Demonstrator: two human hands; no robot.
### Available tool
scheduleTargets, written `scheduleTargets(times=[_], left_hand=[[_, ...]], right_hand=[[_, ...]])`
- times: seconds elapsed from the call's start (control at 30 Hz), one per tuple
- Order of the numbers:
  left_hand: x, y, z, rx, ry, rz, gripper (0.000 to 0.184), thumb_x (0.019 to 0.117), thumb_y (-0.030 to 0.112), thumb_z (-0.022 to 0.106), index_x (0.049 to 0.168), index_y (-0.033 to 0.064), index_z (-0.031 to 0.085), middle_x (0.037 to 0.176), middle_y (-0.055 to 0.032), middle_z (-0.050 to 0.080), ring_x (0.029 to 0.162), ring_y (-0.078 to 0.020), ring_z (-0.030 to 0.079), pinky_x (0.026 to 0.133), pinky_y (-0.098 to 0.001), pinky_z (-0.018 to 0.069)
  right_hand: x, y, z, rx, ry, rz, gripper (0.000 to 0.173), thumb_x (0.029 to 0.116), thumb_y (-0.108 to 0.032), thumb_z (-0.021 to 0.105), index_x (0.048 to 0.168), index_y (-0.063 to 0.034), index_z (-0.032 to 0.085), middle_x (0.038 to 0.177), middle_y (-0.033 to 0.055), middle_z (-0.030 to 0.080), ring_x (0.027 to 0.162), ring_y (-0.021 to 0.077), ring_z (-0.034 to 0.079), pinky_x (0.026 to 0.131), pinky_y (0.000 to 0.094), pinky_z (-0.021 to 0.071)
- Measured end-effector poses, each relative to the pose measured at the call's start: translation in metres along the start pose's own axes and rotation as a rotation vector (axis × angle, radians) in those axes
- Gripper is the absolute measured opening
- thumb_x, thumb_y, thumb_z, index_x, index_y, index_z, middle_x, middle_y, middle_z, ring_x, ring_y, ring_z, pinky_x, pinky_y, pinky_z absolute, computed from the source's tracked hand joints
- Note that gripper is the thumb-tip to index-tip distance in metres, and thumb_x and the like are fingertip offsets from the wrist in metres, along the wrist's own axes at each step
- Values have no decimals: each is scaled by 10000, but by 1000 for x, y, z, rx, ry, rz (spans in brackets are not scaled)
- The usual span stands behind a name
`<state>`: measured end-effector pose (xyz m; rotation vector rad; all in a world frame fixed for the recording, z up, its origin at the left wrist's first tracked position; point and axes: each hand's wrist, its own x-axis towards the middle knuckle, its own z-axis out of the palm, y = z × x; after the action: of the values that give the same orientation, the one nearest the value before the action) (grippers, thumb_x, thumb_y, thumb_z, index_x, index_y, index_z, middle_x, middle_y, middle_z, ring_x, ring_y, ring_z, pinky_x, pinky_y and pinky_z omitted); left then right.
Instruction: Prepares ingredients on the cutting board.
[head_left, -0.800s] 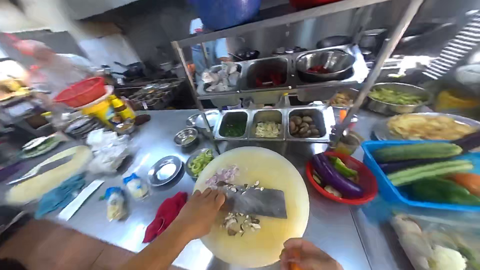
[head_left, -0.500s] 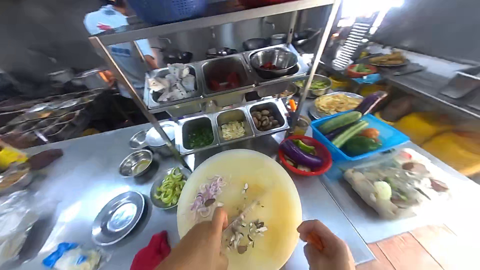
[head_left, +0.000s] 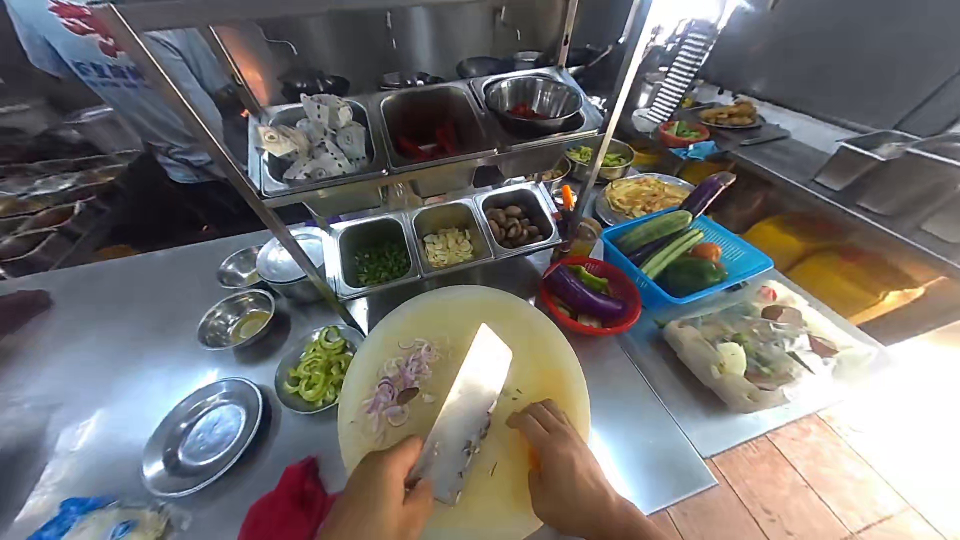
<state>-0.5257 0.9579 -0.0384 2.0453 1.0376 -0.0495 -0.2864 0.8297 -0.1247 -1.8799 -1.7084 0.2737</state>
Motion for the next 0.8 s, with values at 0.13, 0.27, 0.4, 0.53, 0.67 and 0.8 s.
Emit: scheduleTargets(times=[0.13,0.27,0.4,0.53,0.67,0.8], left_hand=[[-15,16,2,-10,56,-44,170,918,162,611,1009,21,640,762,-117,669,648,-260,683,621,-487,583],[-21,46,22,213,63,-25,232,932,162,603,1061,-24,655,760,-192,673,733,-387,694,665,-583,552],[-26,75,42,513,20,-8,261,975,180,540,1109,-15,649,772,-209,696,737,-433,713,626,-590,550],[-34,91,53,645,61,58,210,971,148,525,1063,10,655,735,-166,683,647,-377,699,529,-510,534],[-39,105,55,746,66,80,178,943,112,527,1029,20,653,697,-138,656,591,-332,677,478,-455,508],[-39,122,43,721,-71,-14,208,955,116,519,1106,17,621,719,-150,666,644,-354,693,524,-476,520]], right_hand=[[-3,6,-1,295,-8,-49,770,535,37,713,1283,-122,628,1354,71,625,1342,246,545,1106,421,500],[-13,20,-2,455,149,-89,712,554,-6,736,1256,-61,633,1388,134,618,1342,251,570,1083,422,538],[-28,30,-6,303,294,-114,330,796,-243,758,1102,-125,728,1169,69,665,1189,197,588,1014,367,514],[-20,30,10,98,419,-124,210,1005,-222,558,900,-137,720,888,8,647,923,134,626,825,248,539],[-7,33,12,20,308,-151,219,937,-98,509,875,-136,716,808,-1,642,826,149,658,717,277,576],[-6,39,13,14,289,-210,222,927,-70,504,851,-143,699,773,-17,623,786,133,641,674,266,556]])
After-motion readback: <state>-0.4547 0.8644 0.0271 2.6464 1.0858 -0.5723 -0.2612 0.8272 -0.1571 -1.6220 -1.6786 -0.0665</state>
